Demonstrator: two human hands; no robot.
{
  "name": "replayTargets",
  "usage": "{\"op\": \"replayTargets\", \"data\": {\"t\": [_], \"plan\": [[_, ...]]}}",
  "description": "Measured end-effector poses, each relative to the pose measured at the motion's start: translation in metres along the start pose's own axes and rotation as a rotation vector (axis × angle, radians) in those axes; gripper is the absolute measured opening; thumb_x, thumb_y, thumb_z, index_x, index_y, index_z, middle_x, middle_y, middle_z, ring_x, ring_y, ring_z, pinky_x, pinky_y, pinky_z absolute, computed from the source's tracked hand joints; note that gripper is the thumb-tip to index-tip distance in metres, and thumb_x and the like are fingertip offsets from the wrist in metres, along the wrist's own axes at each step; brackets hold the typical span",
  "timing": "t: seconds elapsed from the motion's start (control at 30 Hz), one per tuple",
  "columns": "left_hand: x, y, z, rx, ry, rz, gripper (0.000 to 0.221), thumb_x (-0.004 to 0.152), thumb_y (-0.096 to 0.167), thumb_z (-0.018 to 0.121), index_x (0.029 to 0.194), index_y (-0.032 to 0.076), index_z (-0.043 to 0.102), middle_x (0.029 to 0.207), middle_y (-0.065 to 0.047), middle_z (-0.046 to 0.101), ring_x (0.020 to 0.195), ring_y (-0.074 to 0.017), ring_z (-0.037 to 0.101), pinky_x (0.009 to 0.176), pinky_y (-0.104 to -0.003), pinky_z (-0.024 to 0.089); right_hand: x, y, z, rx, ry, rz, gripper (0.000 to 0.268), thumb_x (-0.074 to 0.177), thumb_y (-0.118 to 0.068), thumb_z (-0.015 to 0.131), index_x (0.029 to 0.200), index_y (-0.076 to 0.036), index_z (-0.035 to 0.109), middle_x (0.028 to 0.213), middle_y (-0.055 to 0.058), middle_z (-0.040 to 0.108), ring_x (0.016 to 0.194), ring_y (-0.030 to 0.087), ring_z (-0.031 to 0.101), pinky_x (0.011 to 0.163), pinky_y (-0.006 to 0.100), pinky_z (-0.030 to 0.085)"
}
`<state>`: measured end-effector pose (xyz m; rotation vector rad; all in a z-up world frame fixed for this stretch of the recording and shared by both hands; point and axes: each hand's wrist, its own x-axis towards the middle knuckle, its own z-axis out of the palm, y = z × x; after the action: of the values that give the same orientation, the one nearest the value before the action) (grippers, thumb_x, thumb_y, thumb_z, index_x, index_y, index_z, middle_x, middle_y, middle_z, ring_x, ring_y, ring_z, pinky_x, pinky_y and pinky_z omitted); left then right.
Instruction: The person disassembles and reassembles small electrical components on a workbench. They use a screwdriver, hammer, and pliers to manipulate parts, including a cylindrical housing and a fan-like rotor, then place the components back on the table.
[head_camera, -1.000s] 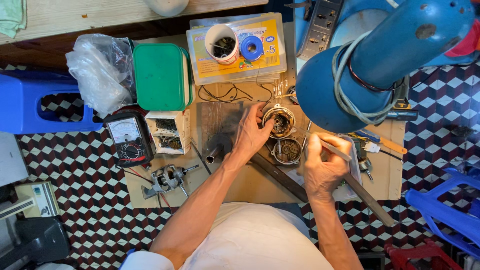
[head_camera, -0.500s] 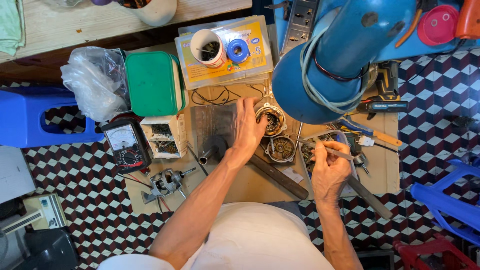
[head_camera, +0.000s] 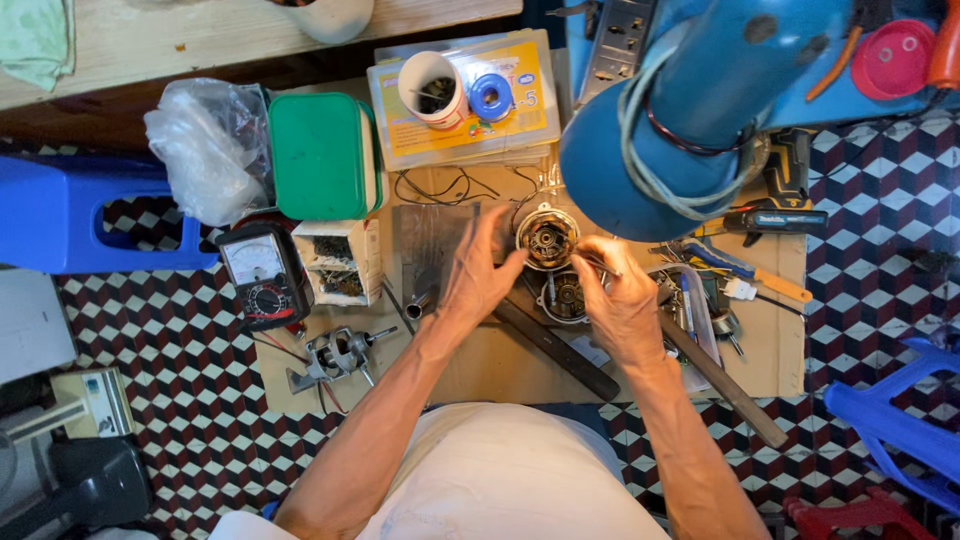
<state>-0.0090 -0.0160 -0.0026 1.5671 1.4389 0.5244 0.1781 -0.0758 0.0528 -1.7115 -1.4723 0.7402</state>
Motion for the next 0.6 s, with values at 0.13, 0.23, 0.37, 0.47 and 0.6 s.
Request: {"op": "replayTargets", "data": {"t": [0.13, 0.23, 0.37, 0.47, 0.6], "plan": [[-0.019, -0.013, 0.005, 0.091, -0.081, 0.136, 0.103, 0.070, 0.023, 0.090, 0.155, 0.012, 0.033, 0.151, -0.023, 0.045, 0.131, -0.0423, 0.051, 0.105, -0.046, 0.047, 0.019, 0.005, 0.000, -0.036, -0.111, -0.175, 0.020, 0.094, 0.000, 0.073, 0.111, -0.001, 0.063, 0.105, 0.016, 0.070, 0.093, 0.029, 0.072, 0.079, 0.035, 0.056], [-0.020, -0.016, 0.012, 0.051, -0.070, 0.147, 0.111, 0.067, 0.024, 0.093, 0.157, 0.013, 0.029, 0.156, -0.021, 0.042, 0.138, -0.0420, 0.048, 0.111, -0.046, 0.044, 0.023, 0.007, 0.000, -0.085, -0.183, -0.219, 0.020, 0.092, 0.001, 0.074, 0.109, -0.001, 0.064, 0.102, 0.015, 0.070, 0.089, 0.028, 0.072, 0.076, 0.036, 0.056], [-0.016, -0.016, 0.016, 0.017, -0.040, 0.197, 0.109, 0.068, 0.022, 0.093, 0.158, 0.013, 0.031, 0.155, -0.021, 0.045, 0.138, -0.0409, 0.049, 0.111, -0.045, 0.045, 0.027, 0.008, 0.007, -0.129, -0.202, -0.253, 0.019, 0.090, 0.002, 0.075, 0.106, -0.001, 0.065, 0.096, 0.014, 0.070, 0.085, 0.029, 0.071, 0.074, 0.036, 0.055], [-0.014, -0.017, 0.017, 0.009, -0.033, 0.225, 0.105, 0.071, 0.020, 0.092, 0.157, 0.014, 0.033, 0.154, -0.019, 0.048, 0.139, -0.0384, 0.050, 0.112, -0.044, 0.045, 0.028, 0.011, 0.011, -0.124, -0.201, -0.251, 0.019, 0.090, 0.002, 0.075, 0.106, -0.001, 0.065, 0.096, 0.015, 0.069, 0.085, 0.029, 0.071, 0.074, 0.036, 0.056], [-0.014, -0.018, 0.017, 0.005, -0.057, 0.205, 0.098, 0.075, 0.018, 0.090, 0.157, 0.014, 0.036, 0.155, -0.015, 0.049, 0.138, -0.0367, 0.051, 0.111, -0.044, 0.046, 0.029, 0.013, 0.015, -0.133, -0.196, -0.251, 0.017, 0.092, 0.003, 0.074, 0.105, -0.001, 0.064, 0.098, 0.015, 0.070, 0.087, 0.029, 0.072, 0.074, 0.036, 0.056]]}}
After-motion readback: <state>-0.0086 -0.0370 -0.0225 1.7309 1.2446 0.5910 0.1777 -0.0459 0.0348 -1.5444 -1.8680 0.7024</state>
